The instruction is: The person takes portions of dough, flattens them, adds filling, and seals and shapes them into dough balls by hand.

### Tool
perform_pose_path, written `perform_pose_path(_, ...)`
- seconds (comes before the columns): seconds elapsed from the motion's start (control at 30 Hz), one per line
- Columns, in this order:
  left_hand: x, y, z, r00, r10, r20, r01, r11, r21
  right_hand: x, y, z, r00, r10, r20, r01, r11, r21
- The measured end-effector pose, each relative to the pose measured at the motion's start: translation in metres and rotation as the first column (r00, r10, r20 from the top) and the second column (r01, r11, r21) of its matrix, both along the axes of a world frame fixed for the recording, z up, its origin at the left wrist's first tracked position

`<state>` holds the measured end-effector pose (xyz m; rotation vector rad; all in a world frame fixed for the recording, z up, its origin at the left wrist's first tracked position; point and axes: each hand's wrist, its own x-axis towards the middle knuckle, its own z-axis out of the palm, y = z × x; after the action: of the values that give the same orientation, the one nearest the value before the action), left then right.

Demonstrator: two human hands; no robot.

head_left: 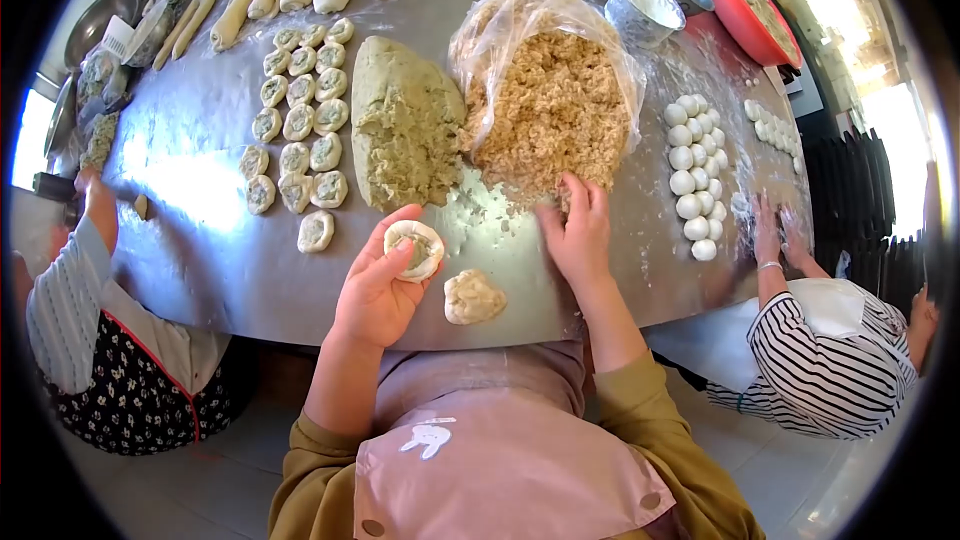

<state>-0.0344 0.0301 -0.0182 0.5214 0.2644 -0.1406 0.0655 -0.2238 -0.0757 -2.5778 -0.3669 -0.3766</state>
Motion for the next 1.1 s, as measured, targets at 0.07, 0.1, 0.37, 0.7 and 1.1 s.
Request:
perform_pose_path(0.07,-0.002,-0.001,0.001,0.999,0.009,-0.048,-0.006,0.997,0.072,0.012,-0.006,-0.012,0.997,-0.025,-0.078,0.028,0.999,0.035)
perform_pose_path(0.1,-0.003,-0.002,0.001,0.997,0.015,-0.075,-0.007,0.994,0.106,0.012,-0.004,-0.001,0.998,0.018,-0.058,-0.017,1.0,0.018)
perform_pose_path(0.37,0.0,-0.014,0.008,0.99,-0.079,-0.12,0.077,0.997,-0.016,-0.007,-0.021,0.045,0.941,0.07,-0.332,-0.025,0.99,0.14)
perform_pose_path(0.7,0.012,-0.035,0.011,0.948,-0.233,-0.216,0.22,0.972,-0.081,0.01,-0.005,0.022,0.981,0.093,-0.171,-0.055,0.975,0.213)
perform_pose_path(1.1,0.046,-0.079,-0.012,0.988,-0.091,-0.124,0.104,0.99,0.096,-0.023,0.046,0.089,0.923,0.359,-0.137,-0.293,0.888,0.355)
